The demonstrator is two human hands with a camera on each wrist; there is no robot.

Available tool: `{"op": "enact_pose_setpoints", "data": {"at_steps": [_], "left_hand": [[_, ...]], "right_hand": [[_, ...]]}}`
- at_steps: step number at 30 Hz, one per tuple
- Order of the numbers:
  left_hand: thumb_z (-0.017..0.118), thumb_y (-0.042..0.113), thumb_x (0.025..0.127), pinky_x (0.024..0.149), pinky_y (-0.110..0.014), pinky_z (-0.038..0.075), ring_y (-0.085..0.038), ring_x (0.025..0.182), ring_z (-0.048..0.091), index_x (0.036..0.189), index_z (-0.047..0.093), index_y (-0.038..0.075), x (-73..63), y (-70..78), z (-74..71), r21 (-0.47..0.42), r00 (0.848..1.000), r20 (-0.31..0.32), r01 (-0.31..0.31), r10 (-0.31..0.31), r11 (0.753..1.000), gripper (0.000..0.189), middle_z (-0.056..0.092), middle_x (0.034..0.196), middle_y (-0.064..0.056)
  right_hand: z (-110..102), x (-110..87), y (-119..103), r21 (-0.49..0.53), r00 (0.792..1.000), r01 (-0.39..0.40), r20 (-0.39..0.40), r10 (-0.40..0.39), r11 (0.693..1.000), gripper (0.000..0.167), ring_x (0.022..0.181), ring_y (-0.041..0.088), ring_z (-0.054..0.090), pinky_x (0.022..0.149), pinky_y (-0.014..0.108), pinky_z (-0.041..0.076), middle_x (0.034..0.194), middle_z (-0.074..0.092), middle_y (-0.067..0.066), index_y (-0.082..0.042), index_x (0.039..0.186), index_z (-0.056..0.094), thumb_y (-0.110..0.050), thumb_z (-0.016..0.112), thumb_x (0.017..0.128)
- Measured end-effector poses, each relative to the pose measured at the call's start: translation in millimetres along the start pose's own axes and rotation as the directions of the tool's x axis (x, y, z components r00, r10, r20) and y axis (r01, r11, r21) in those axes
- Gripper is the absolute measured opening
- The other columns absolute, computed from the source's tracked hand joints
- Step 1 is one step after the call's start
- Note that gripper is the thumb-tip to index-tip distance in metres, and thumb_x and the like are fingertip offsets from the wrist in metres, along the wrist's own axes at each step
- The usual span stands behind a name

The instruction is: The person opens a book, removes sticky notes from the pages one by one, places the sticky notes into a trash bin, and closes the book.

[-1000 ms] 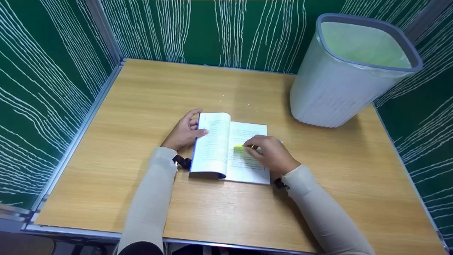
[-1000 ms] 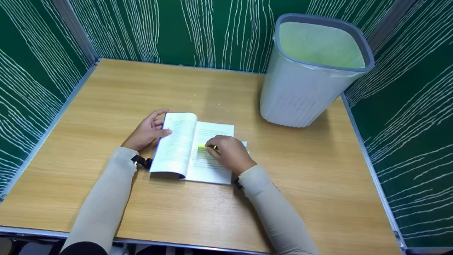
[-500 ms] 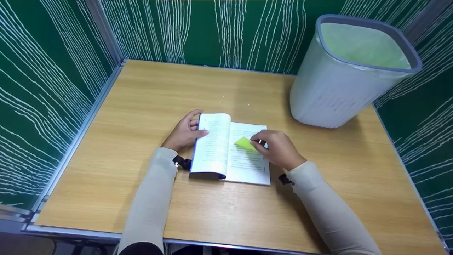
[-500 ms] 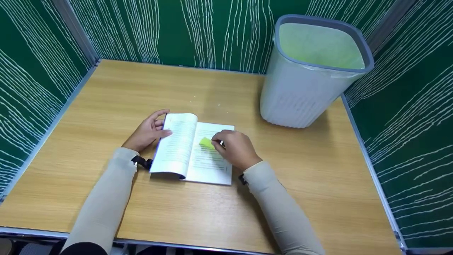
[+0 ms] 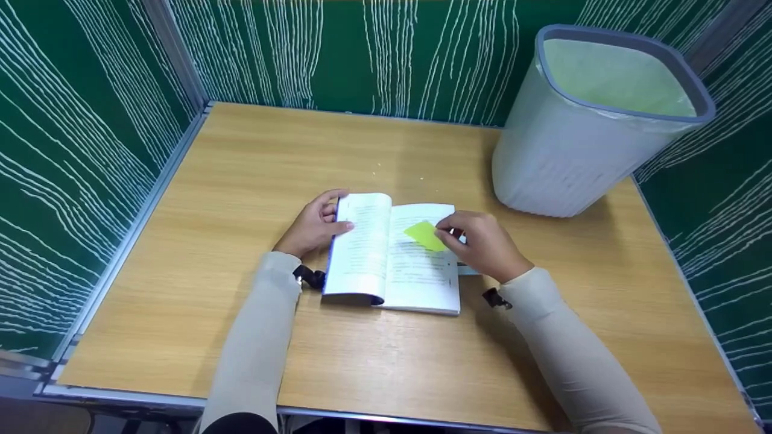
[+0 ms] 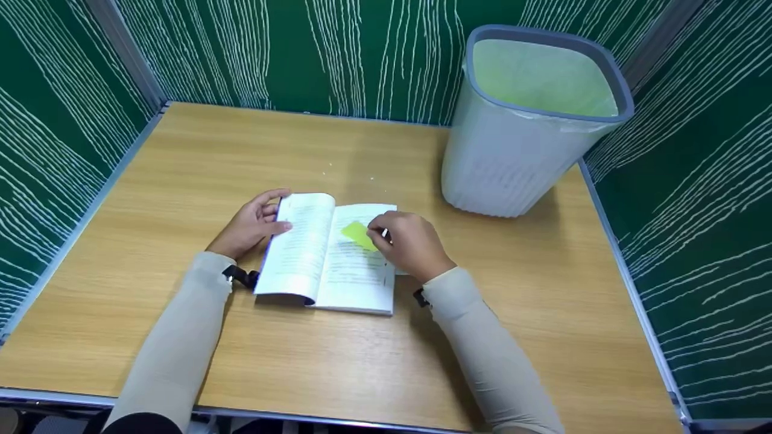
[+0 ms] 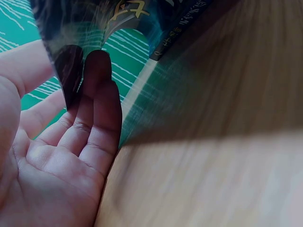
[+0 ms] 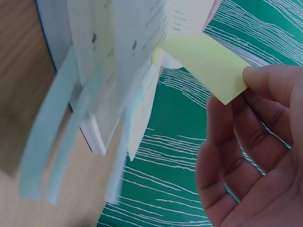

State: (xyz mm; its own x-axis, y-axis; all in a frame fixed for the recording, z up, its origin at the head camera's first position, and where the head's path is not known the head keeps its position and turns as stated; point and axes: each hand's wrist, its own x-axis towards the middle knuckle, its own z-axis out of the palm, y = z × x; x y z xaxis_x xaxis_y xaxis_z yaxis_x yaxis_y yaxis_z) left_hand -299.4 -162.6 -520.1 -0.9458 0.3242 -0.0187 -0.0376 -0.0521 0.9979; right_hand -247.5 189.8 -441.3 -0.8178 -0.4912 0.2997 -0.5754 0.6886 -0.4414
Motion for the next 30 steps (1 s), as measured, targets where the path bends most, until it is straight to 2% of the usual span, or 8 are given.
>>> {"op": "enact_pose_setpoints", "data": {"at_steps": [4,12,18,25,30], "left_hand": [[0.079,-0.004,0.087,0.082,-0.032,0.060,-0.026,0.106,0.065,0.146,0.053,0.016,0.7,1.1,0.4,0.035,1.000,-0.012,0.000,0.001,0.999,0.068,0.065,0.123,-0.017],[0.080,0.001,0.087,0.081,-0.030,0.058,-0.025,0.102,0.064,0.138,0.060,0.015,0.4,0.2,-0.9,0.078,1.000,-0.015,-0.017,0.019,0.997,0.056,0.066,0.118,-0.015],[0.082,0.004,0.087,0.083,-0.030,0.058,-0.024,0.105,0.064,0.132,0.063,0.013,-0.2,-1.0,-1.5,0.078,1.000,-0.013,-0.019,0.020,0.997,0.050,0.066,0.122,-0.014],[0.080,0.004,0.089,0.081,-0.028,0.060,-0.023,0.103,0.068,0.126,0.066,0.007,-0.6,-2.0,-2.1,0.067,1.000,-0.002,-0.003,0.003,0.998,0.039,0.068,0.124,-0.013],[0.081,0.005,0.089,0.080,-0.026,0.059,-0.021,0.100,0.067,0.125,0.068,0.006,-0.8,-0.8,-0.3,0.068,1.000,-0.005,0.009,-0.009,0.998,0.039,0.068,0.122,-0.014]], "right_hand": [[-6.2,1.3,0.1,-0.015,1.000,-0.005,-0.003,0.005,1.000,0.009,0.078,0.009,0.063,0.071,0.035,0.059,0.094,0.072,-0.007,-0.018,0.102,0.079,-0.023,0.072,0.099],[-17.4,1.7,-0.4,-0.019,1.000,0.006,-0.028,-0.007,1.000,0.012,0.077,0.009,0.063,0.068,0.035,0.059,0.094,0.073,-0.007,-0.018,0.103,0.080,-0.026,0.071,0.099],[-30.0,4.4,-3.3,-0.028,0.999,-0.024,-0.040,0.023,0.999,0.011,0.078,0.008,0.063,0.069,0.034,0.059,0.097,0.074,-0.008,-0.020,0.104,0.080,-0.027,0.074,0.098],[-44.6,9.8,-5.3,-0.092,0.995,0.022,-0.092,-0.030,0.996,0.012,0.076,0.011,0.063,0.068,0.031,0.057,0.096,0.075,-0.003,-0.015,0.104,0.080,-0.024,0.072,0.099],[-57.9,12.9,-8.3,-0.098,0.993,-0.009,-0.118,-0.002,0.995,0.014,0.075,0.012,0.060,0.068,0.029,0.057,0.096,0.073,-0.004,-0.016,0.107,0.079,-0.024,0.073,0.098]]}}
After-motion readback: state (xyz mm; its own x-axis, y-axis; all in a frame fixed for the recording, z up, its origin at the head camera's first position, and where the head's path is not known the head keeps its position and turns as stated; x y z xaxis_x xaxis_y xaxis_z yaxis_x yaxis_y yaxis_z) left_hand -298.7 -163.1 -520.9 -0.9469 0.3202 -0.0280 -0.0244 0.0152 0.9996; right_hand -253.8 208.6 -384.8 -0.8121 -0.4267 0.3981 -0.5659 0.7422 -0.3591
